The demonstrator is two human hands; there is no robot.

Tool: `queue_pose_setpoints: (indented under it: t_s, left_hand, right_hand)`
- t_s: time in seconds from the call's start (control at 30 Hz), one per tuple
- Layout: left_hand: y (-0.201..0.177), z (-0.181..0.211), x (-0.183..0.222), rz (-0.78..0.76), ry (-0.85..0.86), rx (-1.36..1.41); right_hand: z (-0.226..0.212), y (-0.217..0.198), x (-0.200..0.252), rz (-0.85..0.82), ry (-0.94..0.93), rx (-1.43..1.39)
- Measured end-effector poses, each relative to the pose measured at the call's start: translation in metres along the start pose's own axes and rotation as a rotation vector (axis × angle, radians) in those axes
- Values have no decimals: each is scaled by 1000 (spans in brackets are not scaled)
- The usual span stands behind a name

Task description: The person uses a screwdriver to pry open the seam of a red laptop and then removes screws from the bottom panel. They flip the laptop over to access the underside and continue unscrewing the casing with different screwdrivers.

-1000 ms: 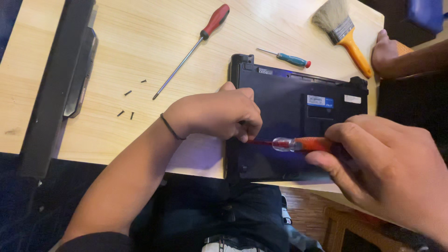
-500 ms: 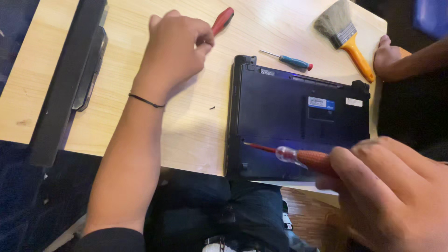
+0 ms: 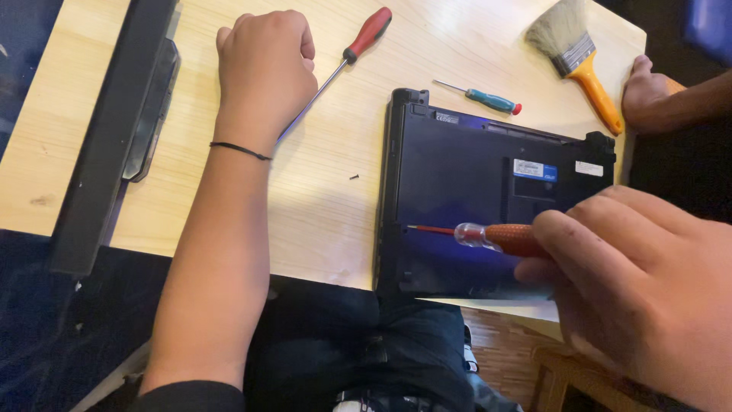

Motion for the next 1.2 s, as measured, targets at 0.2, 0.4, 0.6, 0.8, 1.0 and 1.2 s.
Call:
queue_pose_setpoints:
  t_s: [0.2,0.4,0.6,0.8,1.0,1.2]
  left_hand:
    - [7,-3,-2,-73,-42,3]
    - [7,-3,-2,-65,-33,1]
    - [1,-1,-2,-36,-28,10]
    - [-5,4,-1,-82,-4,126]
    - [5,10,-1,-171,23,21]
    - [-23,33,8,41,138,188]
  right_hand:
    - [3,6,-3,-54,29,44]
    - [1,4,-3,1,-21,39]
    - [4,6,-4,-70,-27,86]
    - [2,5,-12,-40,38,61]
    - [-8,10,-23,52,-95,32]
    - [2,25,-22,81,69,130]
Point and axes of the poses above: each hand's wrist, its own x-axis away from the middle knuckle, its own y-axis out of the palm, z = x × y, the point moved 4 cm from there along -x, towards the middle knuckle, and after that the axes turned 7 degrees about -x, right-handed, at the moved point
